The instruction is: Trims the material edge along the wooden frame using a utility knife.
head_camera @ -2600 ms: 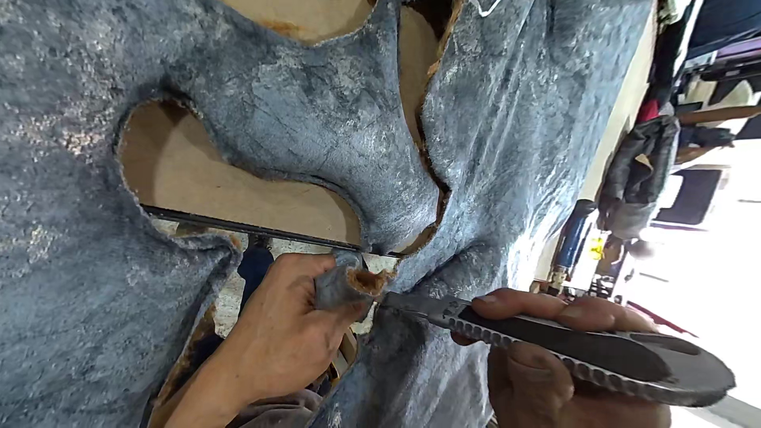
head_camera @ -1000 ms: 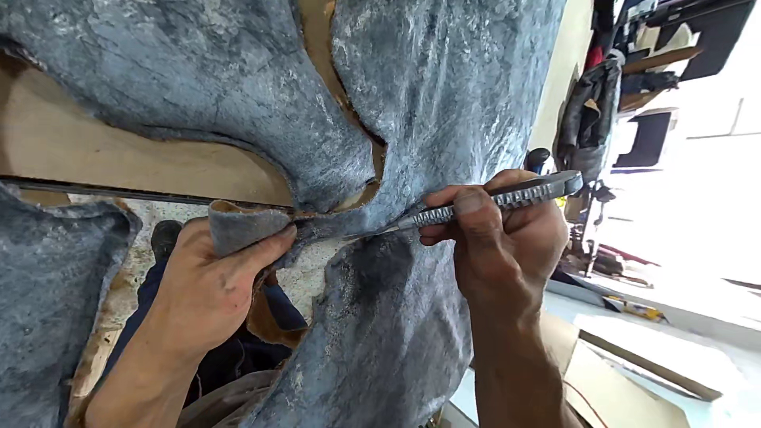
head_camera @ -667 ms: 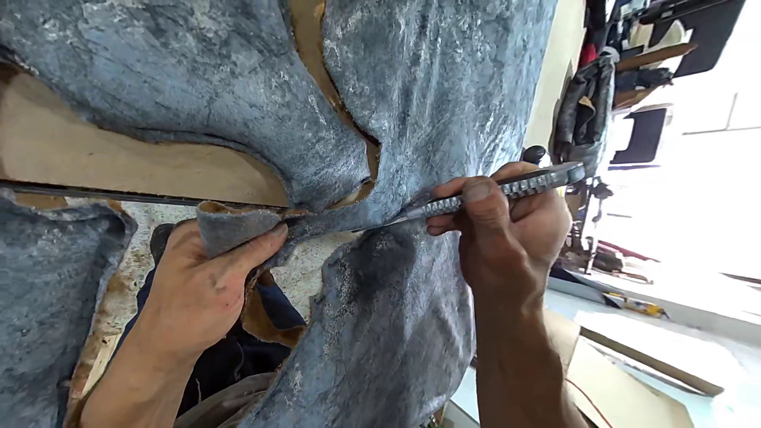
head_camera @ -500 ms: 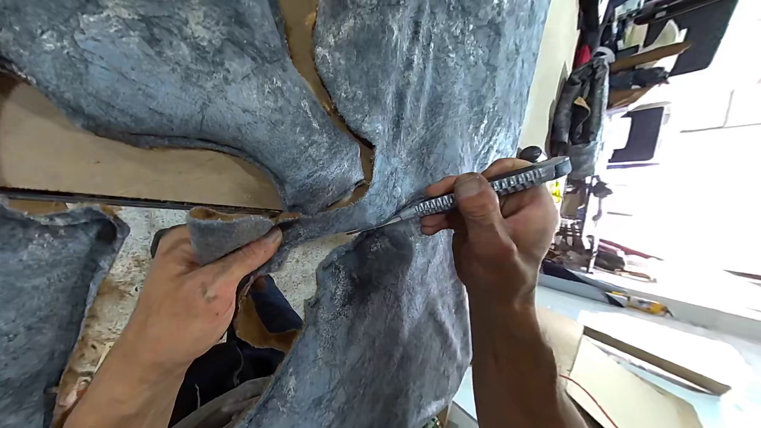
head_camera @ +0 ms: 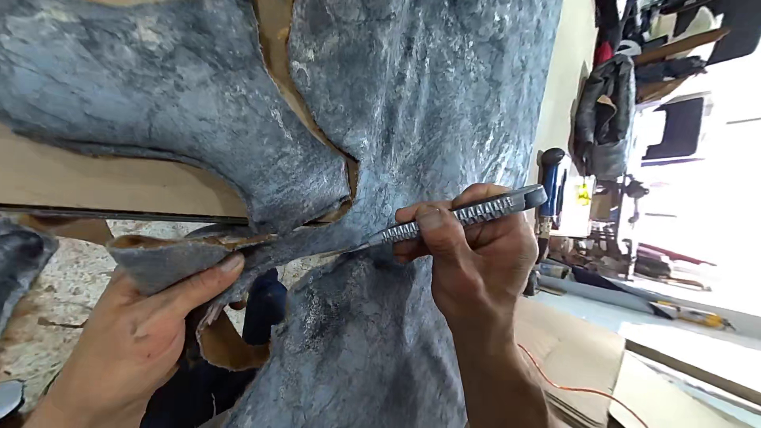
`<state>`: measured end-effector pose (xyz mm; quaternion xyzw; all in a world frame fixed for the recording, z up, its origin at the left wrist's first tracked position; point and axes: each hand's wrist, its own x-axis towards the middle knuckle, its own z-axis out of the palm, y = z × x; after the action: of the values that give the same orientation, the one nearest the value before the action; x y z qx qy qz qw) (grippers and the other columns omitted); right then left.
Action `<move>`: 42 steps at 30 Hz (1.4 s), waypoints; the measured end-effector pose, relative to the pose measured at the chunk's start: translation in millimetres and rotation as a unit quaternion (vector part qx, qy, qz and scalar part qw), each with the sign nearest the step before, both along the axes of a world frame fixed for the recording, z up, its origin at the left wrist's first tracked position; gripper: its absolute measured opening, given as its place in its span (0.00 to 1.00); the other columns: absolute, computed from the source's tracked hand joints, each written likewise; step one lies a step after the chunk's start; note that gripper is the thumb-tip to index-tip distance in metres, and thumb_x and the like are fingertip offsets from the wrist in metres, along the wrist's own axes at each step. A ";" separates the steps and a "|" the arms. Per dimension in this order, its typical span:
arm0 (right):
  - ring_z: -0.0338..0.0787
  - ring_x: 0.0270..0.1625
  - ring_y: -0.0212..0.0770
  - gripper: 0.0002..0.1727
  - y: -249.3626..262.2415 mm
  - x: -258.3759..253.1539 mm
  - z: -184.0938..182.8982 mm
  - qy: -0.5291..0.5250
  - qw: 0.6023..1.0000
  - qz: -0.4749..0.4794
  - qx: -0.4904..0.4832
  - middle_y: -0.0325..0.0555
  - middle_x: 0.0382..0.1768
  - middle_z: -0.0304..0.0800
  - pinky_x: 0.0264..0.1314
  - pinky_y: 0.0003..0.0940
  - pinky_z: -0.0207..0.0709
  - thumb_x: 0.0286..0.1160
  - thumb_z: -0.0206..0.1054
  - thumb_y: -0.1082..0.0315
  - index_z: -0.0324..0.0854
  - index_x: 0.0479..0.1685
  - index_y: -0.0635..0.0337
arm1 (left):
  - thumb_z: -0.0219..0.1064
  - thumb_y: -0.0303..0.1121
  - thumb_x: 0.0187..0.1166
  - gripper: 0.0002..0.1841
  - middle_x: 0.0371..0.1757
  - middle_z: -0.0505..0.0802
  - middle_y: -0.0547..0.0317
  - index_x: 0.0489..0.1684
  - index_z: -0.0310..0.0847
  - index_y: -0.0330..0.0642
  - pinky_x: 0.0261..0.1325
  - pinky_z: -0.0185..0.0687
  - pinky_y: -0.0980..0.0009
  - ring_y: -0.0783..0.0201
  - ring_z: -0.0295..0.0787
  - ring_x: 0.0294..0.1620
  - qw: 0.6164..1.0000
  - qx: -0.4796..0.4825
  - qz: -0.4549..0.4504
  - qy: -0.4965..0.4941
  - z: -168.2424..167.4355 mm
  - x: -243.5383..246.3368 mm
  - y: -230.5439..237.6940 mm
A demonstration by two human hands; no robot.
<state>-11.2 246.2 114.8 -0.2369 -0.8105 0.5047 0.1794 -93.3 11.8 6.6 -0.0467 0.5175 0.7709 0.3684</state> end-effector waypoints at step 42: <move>0.76 0.16 0.22 0.32 124.3 77.5 88.5 0.131 0.964 -0.167 -0.160 0.25 0.20 0.82 0.15 0.19 0.72 0.92 0.32 0.41 0.82 0.33 0.38 | 0.81 0.61 0.60 0.39 0.60 0.94 0.61 0.71 0.79 0.50 0.62 0.91 0.64 0.67 0.92 0.59 0.981 -0.130 -0.102 0.101 -54.2 10.4 -62.8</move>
<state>66.3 370.5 203.2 -0.3266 -0.6376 0.6172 0.3254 -82.9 -51.0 -47.6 0.0371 0.6497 0.6563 0.3818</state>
